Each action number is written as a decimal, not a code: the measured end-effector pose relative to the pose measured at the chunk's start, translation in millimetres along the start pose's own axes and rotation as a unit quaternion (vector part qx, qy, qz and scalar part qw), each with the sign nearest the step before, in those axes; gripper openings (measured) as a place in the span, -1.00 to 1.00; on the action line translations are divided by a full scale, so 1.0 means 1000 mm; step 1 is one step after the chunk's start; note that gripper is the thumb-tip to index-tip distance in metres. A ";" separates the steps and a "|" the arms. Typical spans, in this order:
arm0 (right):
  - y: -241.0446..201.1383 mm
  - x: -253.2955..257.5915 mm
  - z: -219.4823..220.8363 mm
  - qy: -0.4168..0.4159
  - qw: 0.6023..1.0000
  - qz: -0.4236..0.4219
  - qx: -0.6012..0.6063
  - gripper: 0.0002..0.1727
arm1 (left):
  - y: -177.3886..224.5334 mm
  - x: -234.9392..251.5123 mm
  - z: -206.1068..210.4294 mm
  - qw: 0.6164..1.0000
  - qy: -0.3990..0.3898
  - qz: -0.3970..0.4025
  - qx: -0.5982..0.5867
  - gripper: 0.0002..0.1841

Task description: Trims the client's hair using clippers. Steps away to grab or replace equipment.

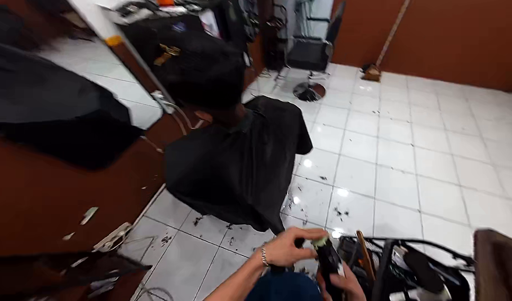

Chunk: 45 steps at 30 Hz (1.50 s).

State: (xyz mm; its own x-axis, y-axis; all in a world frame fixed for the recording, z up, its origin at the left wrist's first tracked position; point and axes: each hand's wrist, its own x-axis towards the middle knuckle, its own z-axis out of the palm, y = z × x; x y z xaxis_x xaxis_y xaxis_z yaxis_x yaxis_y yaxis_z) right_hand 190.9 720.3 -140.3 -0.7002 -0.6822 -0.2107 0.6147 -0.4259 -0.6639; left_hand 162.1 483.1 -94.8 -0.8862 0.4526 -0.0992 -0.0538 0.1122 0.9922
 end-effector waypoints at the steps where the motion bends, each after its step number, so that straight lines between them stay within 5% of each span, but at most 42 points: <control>1: -0.008 0.017 0.009 -0.002 1.000 -0.009 -0.019 -0.42 | 0.005 -0.002 -0.010 0.999 0.033 -0.013 -0.029 -0.52; 5: -0.037 0.074 0.037 -0.028 0.994 -0.031 -0.103 -0.42 | 0.008 0.006 -0.039 0.975 0.168 0.027 -0.143 -0.60; 14: -0.085 0.155 0.052 -0.039 0.961 0.000 -0.273 -0.50 | 0.003 0.028 -0.087 0.944 0.260 0.111 -0.173 -0.61; 23: -0.136 0.270 -0.004 -0.178 0.959 0.039 -0.219 -0.50 | -0.003 0.109 -0.096 0.882 0.419 0.141 -0.163 -0.53; 30: -0.188 0.320 -0.041 -0.221 0.942 0.066 -0.243 -0.47 | 0.022 0.165 -0.098 0.870 0.483 0.061 -0.072 -0.40; 32: -0.197 0.331 -0.052 -0.216 0.946 0.079 -0.228 -0.46 | 0.038 0.165 -0.106 0.827 0.560 0.006 -0.039 -0.46; 34: -0.204 0.340 -0.062 -0.204 0.950 0.092 -0.216 -0.46 | 0.055 0.156 -0.119 0.728 0.682 0.017 -0.069 -0.64; 38: -0.219 0.358 -0.075 -0.198 0.958 0.126 -0.163 -0.45 | 0.083 0.144 -0.152 0.525 0.797 0.219 -0.203 -0.53; 45: -0.203 0.391 -0.037 -0.266 0.953 0.131 0.065 -0.33 | 0.055 0.244 -0.128 0.496 0.793 0.209 -0.285 -0.65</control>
State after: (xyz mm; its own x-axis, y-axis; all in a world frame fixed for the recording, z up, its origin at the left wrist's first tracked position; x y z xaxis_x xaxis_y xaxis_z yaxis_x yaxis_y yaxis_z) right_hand -220.7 562.3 -114.5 -0.2549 -0.9652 0.0592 0.8067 -0.2460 -0.5374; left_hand -116.2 486.3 -55.0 -0.0974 -0.9852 -0.1408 0.5657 -0.1712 0.8066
